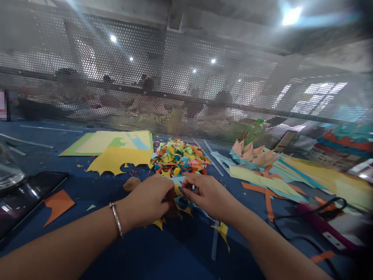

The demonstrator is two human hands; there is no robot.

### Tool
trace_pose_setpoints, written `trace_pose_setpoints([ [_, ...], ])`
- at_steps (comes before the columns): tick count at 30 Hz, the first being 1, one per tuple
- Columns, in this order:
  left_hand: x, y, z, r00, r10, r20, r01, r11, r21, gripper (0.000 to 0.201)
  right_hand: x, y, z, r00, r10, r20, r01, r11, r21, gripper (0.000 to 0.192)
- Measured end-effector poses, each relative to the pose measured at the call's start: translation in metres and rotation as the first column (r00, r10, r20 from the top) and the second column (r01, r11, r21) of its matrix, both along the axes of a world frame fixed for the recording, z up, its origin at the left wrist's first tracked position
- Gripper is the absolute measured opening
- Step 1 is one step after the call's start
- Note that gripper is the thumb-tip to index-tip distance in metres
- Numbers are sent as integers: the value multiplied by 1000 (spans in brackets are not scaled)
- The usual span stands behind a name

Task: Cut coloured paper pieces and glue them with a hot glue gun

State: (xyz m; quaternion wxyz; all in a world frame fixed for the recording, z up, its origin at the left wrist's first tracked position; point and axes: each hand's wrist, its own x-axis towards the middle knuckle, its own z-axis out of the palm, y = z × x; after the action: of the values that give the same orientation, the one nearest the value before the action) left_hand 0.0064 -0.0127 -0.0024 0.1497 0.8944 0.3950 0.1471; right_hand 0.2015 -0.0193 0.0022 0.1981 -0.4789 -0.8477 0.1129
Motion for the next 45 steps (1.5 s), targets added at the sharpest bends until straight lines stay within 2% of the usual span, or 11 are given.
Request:
trace_pose_setpoints([
  [4,-3,7,5,981,119,155,-93,982,-163,11,-3,-2,3,999,4,-36,-4,1000,6,11],
  [8,-7,17,5,885,235,402,-116,947,-298,25,-4,-5,5,993,18,-115,-15,1000,27,9],
  [12,-9,23,3,854,273,442,-108,926,-362,33,-3,-5,3,988,9,-153,-2,999,43,8],
  [17,-9,20,6,901,222,372,-100,942,-320,14,-3,-3,3,997,24,-69,-25,1000,-10,7],
  [22,-10,20,8,879,248,407,-173,962,-212,13,-5,-7,3,988,137,77,-130,987,-98,9],
  [25,-13,22,6,900,270,342,-237,962,-134,17,-6,-8,0,972,179,153,-164,981,-105,9],
  [30,-11,18,4,965,175,197,-222,943,249,15,-8,-6,-4,973,104,204,-83,990,-113,15],
  [32,-8,12,4,983,135,127,-169,934,316,13,-9,-6,-5,976,90,196,-66,990,-125,17],
  [36,-3,1,0,997,67,-21,-61,971,232,7,-10,-6,-7,983,83,165,-66,992,-107,9],
  [39,-2,-3,-3,995,11,-98,7,984,176,13,-7,-5,-9,980,92,179,-82,995,-63,5],
  [45,0,-3,-4,993,-10,-114,28,987,161,9,-3,-2,-8,974,68,214,-62,997,-36,5],
])
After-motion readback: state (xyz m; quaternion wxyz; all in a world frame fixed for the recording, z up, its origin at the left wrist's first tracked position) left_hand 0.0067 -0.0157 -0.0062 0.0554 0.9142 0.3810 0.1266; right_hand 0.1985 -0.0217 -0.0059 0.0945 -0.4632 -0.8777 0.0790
